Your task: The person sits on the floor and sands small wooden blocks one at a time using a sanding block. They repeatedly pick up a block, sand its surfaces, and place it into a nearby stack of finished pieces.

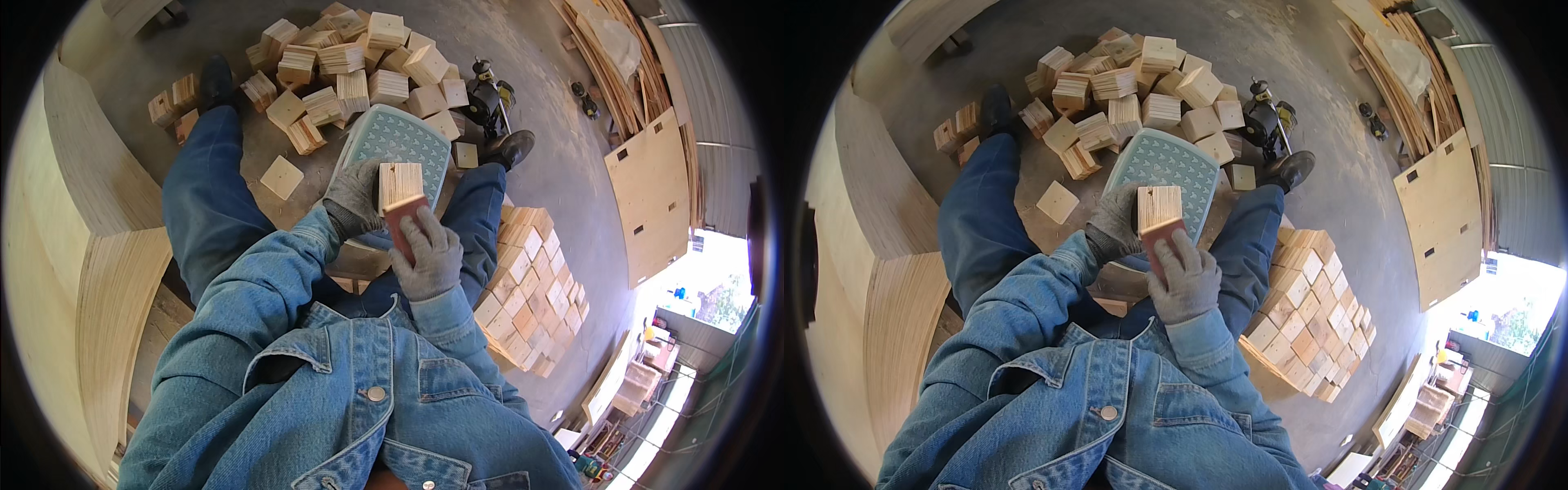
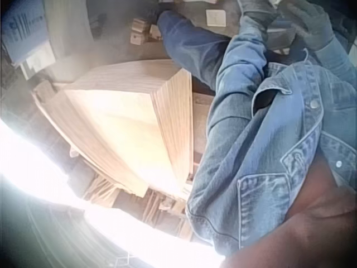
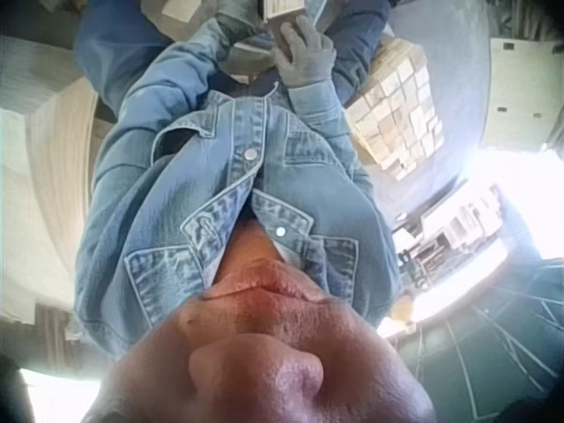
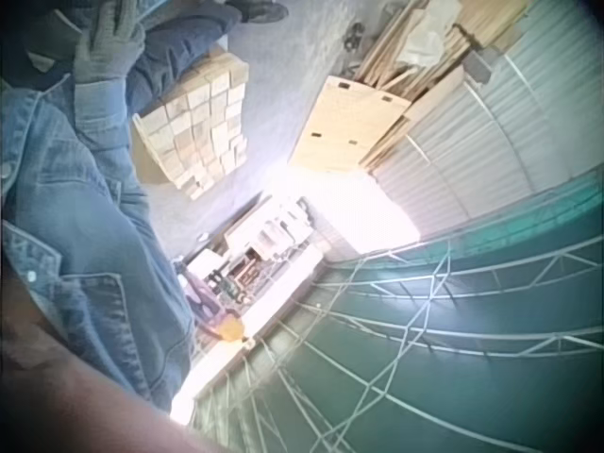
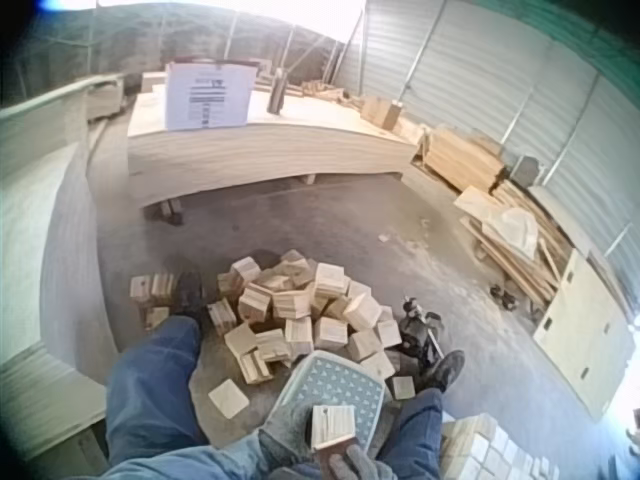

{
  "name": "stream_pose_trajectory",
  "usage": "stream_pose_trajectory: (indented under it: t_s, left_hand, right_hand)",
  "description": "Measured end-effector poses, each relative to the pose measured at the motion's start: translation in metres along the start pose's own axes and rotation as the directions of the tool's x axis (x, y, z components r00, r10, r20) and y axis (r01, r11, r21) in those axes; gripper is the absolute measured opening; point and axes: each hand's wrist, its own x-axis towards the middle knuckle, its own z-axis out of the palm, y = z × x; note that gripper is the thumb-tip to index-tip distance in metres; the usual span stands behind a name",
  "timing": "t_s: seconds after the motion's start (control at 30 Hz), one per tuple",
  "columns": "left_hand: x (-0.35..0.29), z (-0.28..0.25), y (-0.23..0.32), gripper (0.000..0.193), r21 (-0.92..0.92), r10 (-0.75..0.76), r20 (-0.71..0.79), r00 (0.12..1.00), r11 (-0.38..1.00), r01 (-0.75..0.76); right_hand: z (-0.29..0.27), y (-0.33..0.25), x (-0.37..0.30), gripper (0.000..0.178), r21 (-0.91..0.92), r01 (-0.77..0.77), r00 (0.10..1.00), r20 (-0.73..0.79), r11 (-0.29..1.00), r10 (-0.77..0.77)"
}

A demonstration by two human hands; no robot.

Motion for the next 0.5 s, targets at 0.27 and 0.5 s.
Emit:
stream_pose_trajectory:
  t_s: [0.27,0.5]
  left_hand:
    - [-0.002,-0.003,-0.003,0.090,-0.026,-0.033,0.029,0.999,0.999,0.034]
    - [-0.002,0.006,-0.009,0.093,0.006,-0.007,-0.023,1.000,1.000,0.007]
  right_hand:
    - [0.007,-0.001,0.042,0.054,-0.041,0.031,1.000,0.002,0.999,-0.031]
    - [0.037,0.019,0.148,0.054,-0.030,-0.047,0.998,-0.030,0.998,0.046]
